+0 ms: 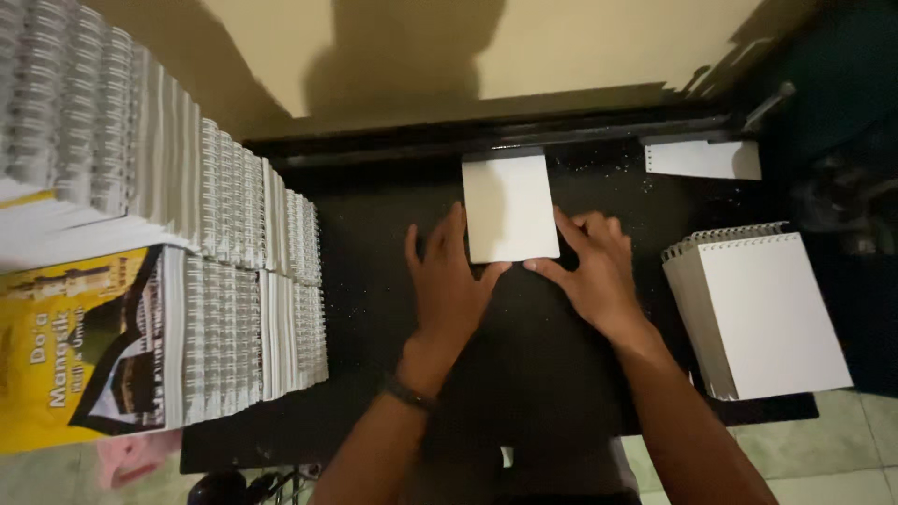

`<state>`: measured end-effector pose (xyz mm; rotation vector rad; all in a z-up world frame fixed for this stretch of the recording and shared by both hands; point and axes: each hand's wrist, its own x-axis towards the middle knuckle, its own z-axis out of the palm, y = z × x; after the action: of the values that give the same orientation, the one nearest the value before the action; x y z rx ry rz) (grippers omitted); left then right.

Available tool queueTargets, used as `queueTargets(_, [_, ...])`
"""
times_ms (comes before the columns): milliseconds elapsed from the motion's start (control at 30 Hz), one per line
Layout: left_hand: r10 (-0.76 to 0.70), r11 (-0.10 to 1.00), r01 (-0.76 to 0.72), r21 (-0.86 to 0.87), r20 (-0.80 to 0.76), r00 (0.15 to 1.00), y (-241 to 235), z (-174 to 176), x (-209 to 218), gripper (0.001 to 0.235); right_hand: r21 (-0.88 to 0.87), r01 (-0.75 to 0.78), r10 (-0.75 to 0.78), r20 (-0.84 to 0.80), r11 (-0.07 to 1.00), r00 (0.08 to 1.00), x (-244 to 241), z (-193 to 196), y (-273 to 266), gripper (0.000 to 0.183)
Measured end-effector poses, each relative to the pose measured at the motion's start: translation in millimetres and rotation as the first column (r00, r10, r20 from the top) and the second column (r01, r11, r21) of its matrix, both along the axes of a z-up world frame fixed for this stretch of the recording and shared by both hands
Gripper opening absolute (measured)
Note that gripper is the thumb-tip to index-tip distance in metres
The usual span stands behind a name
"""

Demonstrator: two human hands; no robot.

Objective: The person repeatedly picks up spiral-bound notebooks from a stack on the right, places them on a black table, and flips them over. The person then stacks the flipped notebooks onto a growing pile on the left side of the table.

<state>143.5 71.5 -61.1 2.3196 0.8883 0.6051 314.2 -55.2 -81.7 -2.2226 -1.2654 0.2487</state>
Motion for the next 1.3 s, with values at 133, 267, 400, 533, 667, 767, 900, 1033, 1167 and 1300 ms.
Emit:
queueTargets(133, [-0.009, 0.999, 0.009, 0.034, -0.007, 1.000, 0, 6, -2, 0.092, -0.008, 0.008, -0.008, -0.004, 1.000, 1.000, -1, 2, 1, 0.075])
queueTargets(267, [0.004, 0.999, -0.004, -0.053, -0.011, 1.000, 0, 17, -2, 0.092, -0.014, 0.014, -0.015, -0.029, 1.000, 0.999, -2, 7, 2, 0.076])
queueTargets(400, [-0.021, 0.998, 0.019, -0.055, -0.031, 0.999, 3, 13, -1, 0.093, 0.010, 0.007, -0.007, -0.031, 1.000, 0.999, 0, 1, 3, 0.076])
queueTargets(533, [-0.039, 0.998, 0.039, -0.049, -0.006, 0.999, 6, 8, -1, 0.093, 0.079, -0.002, 0.002, 0.002, 0.997, 1.000, 7, -16, 4, 0.078])
queueTargets(667, [-0.016, 0.984, 0.027, -0.178, 0.064, 0.998, 6, 7, -6, 0.100, 0.115, -0.037, 0.029, 0.063, 0.993, 0.998, 9, -18, -4, 0.081])
queueTargets(767, [0.112, 0.964, -0.074, -0.255, 0.138, 0.984, 10, 6, -10, 0.088, 0.225, 0.056, -0.017, -0.173, 0.973, 0.985, 8, -9, -5, 0.035])
queueTargets(900, [0.141, 0.989, -0.144, -0.042, -0.066, 0.988, 4, -11, -5, 0.066, 0.072, 0.188, -0.178, -0.123, 0.980, 0.976, -14, 9, 4, 0.055])
queueTargets(1033, [0.171, 0.834, 0.128, -0.537, 0.472, 0.865, -6, 26, -18, 0.047, 0.233, 0.383, -0.118, -0.703, 0.894, 0.701, -35, 43, 6, 0.060])
queueTargets(1167, [0.246, 0.789, 0.186, -0.586, 0.578, 0.778, -30, 57, -46, 0.043, 0.450, 0.424, 0.088, -0.760, 0.786, 0.644, -46, 51, -42, 0.038])
queueTargets(1300, [-0.017, 0.913, 0.245, -0.327, 0.568, 0.823, -41, 79, -63, 0.015, 0.467, 0.159, 0.172, -0.588, 0.870, 0.790, -56, 80, -66, 0.035])
